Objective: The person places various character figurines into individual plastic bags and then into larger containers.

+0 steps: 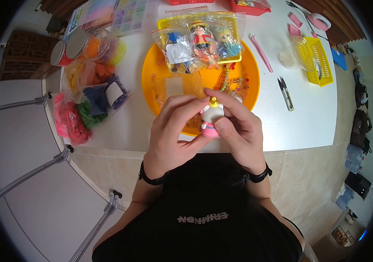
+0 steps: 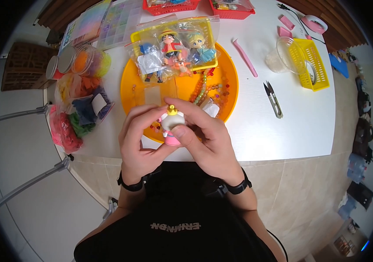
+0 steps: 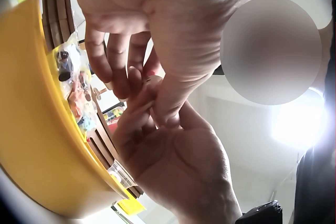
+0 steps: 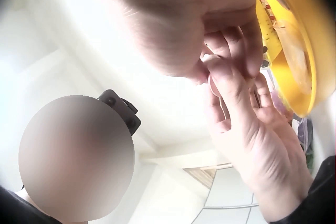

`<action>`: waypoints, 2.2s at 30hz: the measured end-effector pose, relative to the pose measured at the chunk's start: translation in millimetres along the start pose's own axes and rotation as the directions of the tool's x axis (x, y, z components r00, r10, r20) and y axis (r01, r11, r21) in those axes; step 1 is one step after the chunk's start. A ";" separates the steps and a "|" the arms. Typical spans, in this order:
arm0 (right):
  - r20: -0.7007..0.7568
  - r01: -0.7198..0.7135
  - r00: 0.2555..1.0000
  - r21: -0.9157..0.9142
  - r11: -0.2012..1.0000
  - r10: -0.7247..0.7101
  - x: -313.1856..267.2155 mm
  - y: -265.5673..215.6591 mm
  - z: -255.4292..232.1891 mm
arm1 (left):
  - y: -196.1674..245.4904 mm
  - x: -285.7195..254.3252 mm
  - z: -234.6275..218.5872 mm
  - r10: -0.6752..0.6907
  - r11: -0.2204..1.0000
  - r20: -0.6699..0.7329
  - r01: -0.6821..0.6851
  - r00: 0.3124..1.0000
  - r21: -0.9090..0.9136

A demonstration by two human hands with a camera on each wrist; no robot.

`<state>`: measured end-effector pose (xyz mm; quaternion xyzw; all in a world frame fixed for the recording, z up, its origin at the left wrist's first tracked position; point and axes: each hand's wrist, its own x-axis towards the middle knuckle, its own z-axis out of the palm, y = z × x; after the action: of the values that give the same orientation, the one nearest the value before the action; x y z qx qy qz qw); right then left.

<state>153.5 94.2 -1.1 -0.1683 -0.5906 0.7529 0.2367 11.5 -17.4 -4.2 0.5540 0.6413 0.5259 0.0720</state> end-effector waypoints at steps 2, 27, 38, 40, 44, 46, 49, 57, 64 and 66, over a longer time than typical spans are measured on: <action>0.038 0.009 0.999 -0.075 0.997 -0.006 -0.2 -0.8 -4.5 | -1.3 -0.8 0.1 -0.010 1.000 -0.012 0.010 1.000 -0.005; 0.085 -0.006 0.996 0.049 0.999 0.002 2.0 -1.6 -2.3 | 0.2 1.0 0.9 -0.035 0.998 0.000 0.035 0.999 -0.043; 0.093 -0.001 0.996 -0.025 1.000 0.004 2.6 -0.6 -1.7 | -2.4 0.5 -1.8 -0.028 0.997 0.006 0.028 1.000 -0.072; 0.089 -0.001 0.996 -0.028 1.000 0.004 2.7 -0.8 -1.4 | -1.4 0.9 -2.4 -0.033 0.997 0.010 0.034 0.999 -0.065; 0.096 0.002 0.995 -0.039 0.999 0.002 2.9 0.0 -2.7 | -1.7 1.0 -2.5 -0.037 0.998 0.013 0.037 0.999 -0.058; 0.094 0.004 0.996 -0.055 0.998 0.001 3.1 -0.5 -3.0 | -1.2 1.2 -2.2 -0.040 0.997 0.012 0.040 0.999 -0.062; 0.059 -0.006 0.998 -0.068 0.998 0.010 3.7 -2.3 -1.4 | -1.5 2.6 -2.2 -0.030 0.998 0.020 0.031 0.999 -0.060; -0.091 -0.081 0.992 0.020 0.997 0.082 4.9 -1.6 2.5 | -0.4 2.2 5.1 0.005 1.000 0.045 -0.005 0.999 -0.013; -0.038 -0.068 0.997 -0.006 0.998 0.068 1.6 1.7 -2.1 | -1.6 1.9 4.2 0.000 1.000 0.033 0.000 0.999 -0.021; -0.027 -0.035 0.999 -0.013 0.999 0.035 1.9 0.0 -2.6 | -2.3 1.4 3.3 -0.009 1.000 0.029 0.009 1.000 -0.025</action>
<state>153.3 97.4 -1.7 -0.1902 -0.5896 0.7505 0.2300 11.8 -13.9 -6.7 0.5578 0.6362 0.5252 0.0907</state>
